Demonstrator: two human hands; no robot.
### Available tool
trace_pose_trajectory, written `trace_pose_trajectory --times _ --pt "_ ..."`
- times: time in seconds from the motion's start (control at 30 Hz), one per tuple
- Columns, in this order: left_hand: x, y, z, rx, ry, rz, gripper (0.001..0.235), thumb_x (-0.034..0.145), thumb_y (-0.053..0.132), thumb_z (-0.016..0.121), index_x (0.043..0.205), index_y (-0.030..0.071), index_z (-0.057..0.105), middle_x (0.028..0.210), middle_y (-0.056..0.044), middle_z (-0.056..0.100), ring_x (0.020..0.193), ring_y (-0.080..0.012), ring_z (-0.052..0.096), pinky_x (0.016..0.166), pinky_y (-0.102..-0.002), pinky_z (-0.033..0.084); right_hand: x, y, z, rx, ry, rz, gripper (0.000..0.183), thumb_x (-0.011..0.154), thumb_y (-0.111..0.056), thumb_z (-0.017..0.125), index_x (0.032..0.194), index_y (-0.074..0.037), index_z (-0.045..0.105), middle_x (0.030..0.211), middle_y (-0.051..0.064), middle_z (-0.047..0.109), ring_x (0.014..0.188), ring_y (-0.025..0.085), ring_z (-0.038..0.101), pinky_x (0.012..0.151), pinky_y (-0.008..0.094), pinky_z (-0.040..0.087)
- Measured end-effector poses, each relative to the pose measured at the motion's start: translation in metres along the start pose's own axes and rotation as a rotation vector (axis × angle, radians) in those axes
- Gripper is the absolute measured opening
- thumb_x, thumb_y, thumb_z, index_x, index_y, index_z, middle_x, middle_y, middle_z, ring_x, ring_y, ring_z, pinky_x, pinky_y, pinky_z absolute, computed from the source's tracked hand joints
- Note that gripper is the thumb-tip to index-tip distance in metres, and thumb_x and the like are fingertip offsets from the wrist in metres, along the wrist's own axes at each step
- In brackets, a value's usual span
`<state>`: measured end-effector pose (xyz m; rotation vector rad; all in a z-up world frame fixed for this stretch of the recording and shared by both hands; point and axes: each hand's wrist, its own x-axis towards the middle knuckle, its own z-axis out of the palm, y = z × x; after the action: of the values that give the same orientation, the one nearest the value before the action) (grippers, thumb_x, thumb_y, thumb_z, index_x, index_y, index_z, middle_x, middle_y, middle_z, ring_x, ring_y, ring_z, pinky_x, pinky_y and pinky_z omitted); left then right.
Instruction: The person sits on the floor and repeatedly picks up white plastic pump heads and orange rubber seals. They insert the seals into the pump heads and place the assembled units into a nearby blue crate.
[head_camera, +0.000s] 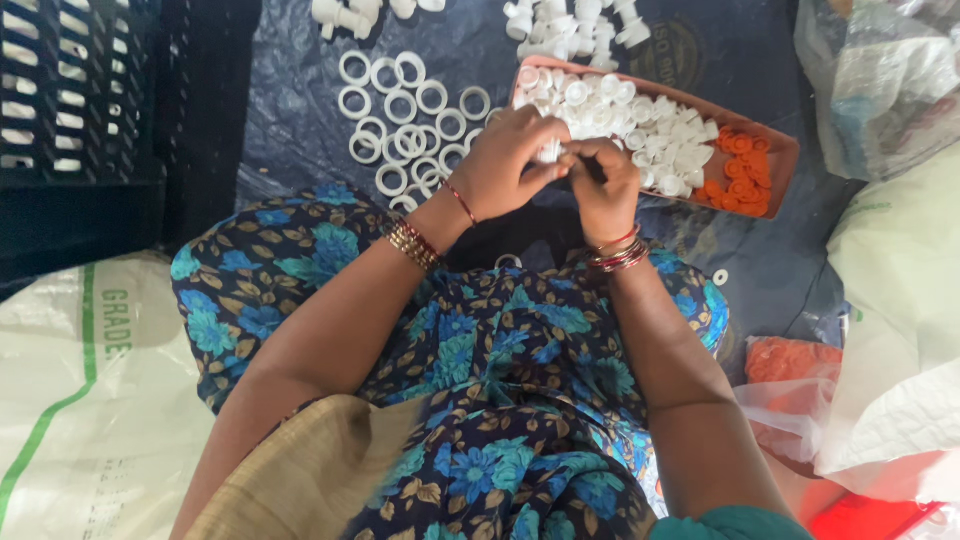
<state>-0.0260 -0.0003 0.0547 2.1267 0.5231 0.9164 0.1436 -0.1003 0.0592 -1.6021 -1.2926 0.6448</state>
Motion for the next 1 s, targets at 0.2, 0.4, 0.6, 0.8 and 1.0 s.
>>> trace_pose_trajectory --times 0.2,0.4,0.6,0.8,1.0 --pt "0.005 -0.018 0.001 -0.245 0.232 -0.102 0.02 0.093 0.016 0.07 0.11 0.011 0.06 0.107 -0.007 0.063 0.093 -0.0247 0.061 0.086 -0.037 0.049 -0.011 0.023 0.045 0.358 -0.075 0.367 0.023 0.106 -0.014 0.062 0.129 -0.007 0.065 0.107 0.01 0.072 0.095 0.016 0.067 0.084 0.031 0.056" --pt "0.005 -0.037 0.012 -0.396 0.361 -0.118 0.02 0.097 0.009 0.067 0.114 0.007 0.058 0.111 -0.004 0.064 0.103 -0.0208 0.061 0.093 -0.031 0.047 -0.033 0.065 0.088 -0.604 -0.564 -0.316 0.016 0.094 -0.011 0.067 0.11 -0.007 0.071 0.11 0.014 0.068 0.106 0.034 0.065 0.09 0.044 0.055" --pt "0.003 -0.047 0.029 -0.779 0.295 -0.19 0.017 0.105 0.008 0.063 0.121 0.006 0.056 0.117 -0.001 0.056 0.112 -0.0122 0.055 0.103 -0.029 0.045 -0.039 0.081 0.095 -0.769 -0.568 -0.272 0.018 0.087 -0.014 0.072 0.104 -0.01 0.074 0.109 0.02 0.065 0.092 0.038 0.064 0.077 0.046 0.055" --pt "0.001 -0.038 0.019 -0.505 0.236 -0.172 0.023 0.103 0.016 0.07 0.12 0.007 0.058 0.115 -0.005 0.06 0.11 -0.0172 0.057 0.101 -0.031 0.046 -0.011 0.04 0.028 -0.404 -0.526 0.088 0.018 0.087 -0.012 0.073 0.103 -0.008 0.068 0.103 0.012 0.072 0.089 0.022 0.071 0.081 0.035 0.057" --pt "-0.001 -0.026 0.021 -0.376 0.138 -0.05 0.037 0.099 0.014 0.073 0.132 0.009 0.056 0.127 -0.01 0.064 0.119 -0.0305 0.065 0.102 -0.038 0.052 0.011 0.005 -0.04 0.473 -0.187 0.138 0.041 0.101 0.005 0.065 0.138 -0.004 0.05 0.135 0.009 0.057 0.119 0.013 0.058 0.097 0.026 0.051"
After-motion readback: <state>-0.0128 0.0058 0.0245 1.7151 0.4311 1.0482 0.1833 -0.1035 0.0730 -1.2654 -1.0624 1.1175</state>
